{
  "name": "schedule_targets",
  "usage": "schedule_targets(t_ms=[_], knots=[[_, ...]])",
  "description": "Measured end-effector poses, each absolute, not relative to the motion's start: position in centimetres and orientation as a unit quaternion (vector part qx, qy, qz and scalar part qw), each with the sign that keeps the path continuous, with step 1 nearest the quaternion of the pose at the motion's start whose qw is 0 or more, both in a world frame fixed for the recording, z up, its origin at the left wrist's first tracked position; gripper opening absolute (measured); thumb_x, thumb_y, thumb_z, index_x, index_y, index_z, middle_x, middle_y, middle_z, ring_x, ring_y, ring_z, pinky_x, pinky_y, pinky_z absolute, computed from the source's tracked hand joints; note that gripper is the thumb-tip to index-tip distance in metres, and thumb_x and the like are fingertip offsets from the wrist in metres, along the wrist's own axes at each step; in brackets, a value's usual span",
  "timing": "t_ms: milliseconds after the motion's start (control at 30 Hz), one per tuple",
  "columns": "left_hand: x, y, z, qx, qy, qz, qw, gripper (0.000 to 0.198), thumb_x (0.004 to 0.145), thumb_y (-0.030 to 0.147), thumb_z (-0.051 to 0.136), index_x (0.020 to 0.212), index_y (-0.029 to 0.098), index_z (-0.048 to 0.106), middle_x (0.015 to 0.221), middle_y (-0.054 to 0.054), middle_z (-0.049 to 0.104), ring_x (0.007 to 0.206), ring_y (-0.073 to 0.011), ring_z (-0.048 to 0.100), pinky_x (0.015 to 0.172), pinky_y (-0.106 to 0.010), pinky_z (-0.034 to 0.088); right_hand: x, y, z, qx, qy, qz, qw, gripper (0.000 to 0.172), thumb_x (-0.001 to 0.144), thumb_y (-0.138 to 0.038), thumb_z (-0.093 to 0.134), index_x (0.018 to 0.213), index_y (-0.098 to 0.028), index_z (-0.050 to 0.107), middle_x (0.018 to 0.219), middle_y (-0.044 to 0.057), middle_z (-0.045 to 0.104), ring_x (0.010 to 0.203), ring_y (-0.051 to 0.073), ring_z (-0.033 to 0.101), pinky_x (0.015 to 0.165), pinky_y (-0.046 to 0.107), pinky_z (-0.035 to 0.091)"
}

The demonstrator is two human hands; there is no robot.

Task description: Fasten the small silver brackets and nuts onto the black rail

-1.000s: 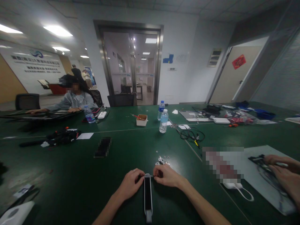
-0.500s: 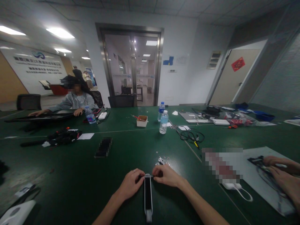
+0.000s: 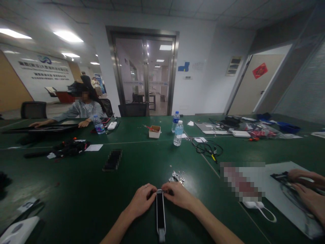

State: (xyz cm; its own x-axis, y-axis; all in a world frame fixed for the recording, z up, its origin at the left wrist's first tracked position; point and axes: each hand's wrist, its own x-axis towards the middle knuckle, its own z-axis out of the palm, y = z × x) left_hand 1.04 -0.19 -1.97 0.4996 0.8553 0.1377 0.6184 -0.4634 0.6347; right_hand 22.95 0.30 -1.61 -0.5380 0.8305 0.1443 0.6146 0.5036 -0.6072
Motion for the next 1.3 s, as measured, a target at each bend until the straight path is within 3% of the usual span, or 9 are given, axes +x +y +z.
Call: schedule_targets(t_ms=[233,567,767,967,1167,1300], knots=[[1.1,-0.2,-1.7,0.823,0.45,0.221,0.268,0.02,0.094,0.027,0.048,0.096,0.02,0.066,0.088,-0.001,0.063,0.074,-0.0165,0.057,0.068,-0.025,0.045,22.8,0.2,-1.1,-0.419,-0.861,0.217,0.188,0.023,0.086,-0.016,0.053,0.105,-0.02,0.065,0.095,0.005,0.07,0.089,0.018,0.061,0.079,0.026,0.046],[1.1,-0.1,-2.0,0.822,0.452,0.222,0.266,0.02,0.093,0.029,0.049,0.095,0.02,0.066,0.084,-0.001,0.062,0.07,-0.0158,0.055,0.064,-0.024,0.044,24.3,0.7,-0.5,-0.383,-0.874,0.199,0.221,0.038,0.074,-0.017,0.062,0.112,-0.017,0.062,0.104,0.006,0.067,0.099,0.021,0.056,0.089,0.03,0.044],[1.0,0.0,-2.2,0.821,0.446,0.224,0.277,0.02,0.095,0.029,0.048,0.098,0.02,0.066,0.09,-0.001,0.063,0.072,-0.0157,0.055,0.065,-0.024,0.044,27.9,2.6,-0.6,-0.498,-0.826,0.11,0.24,0.034,0.085,-0.013,0.046,0.115,-0.018,0.062,0.111,0.009,0.064,0.105,0.022,0.052,0.093,0.034,0.041],[0.9,0.0,-2.1,0.819,0.448,0.218,0.284,0.022,0.095,0.03,0.047,0.098,0.02,0.066,0.091,-0.001,0.063,0.075,-0.0162,0.056,0.067,-0.025,0.045,29.9,4.0,-3.4,-0.609,-0.778,0.038,0.148,0.034,0.093,-0.023,0.043,0.121,-0.027,0.062,0.13,0.01,0.052,0.122,0.029,0.037,0.097,0.042,0.035],[0.9,-0.2,-2.0,0.817,0.455,0.21,0.288,0.021,0.095,0.029,0.047,0.101,0.021,0.066,0.094,-0.001,0.063,0.077,-0.0164,0.056,0.069,-0.025,0.045,29.7,4.2,-3.1,-0.627,-0.762,0.041,0.154,0.022,0.089,-0.022,0.049,0.094,-0.023,0.071,0.112,0.01,0.061,0.111,0.028,0.044,0.088,0.037,0.039],[1.0,-0.2,-1.8,0.817,0.454,0.207,0.289,0.021,0.096,0.029,0.047,0.1,0.021,0.066,0.093,-0.001,0.063,0.077,-0.0167,0.056,0.07,-0.026,0.045,29.9,4.3,-2.7,-0.648,-0.744,0.066,0.151,0.017,0.085,-0.022,0.055,0.089,-0.021,0.072,0.098,0.01,0.064,0.1,0.026,0.05,0.082,0.034,0.039]])
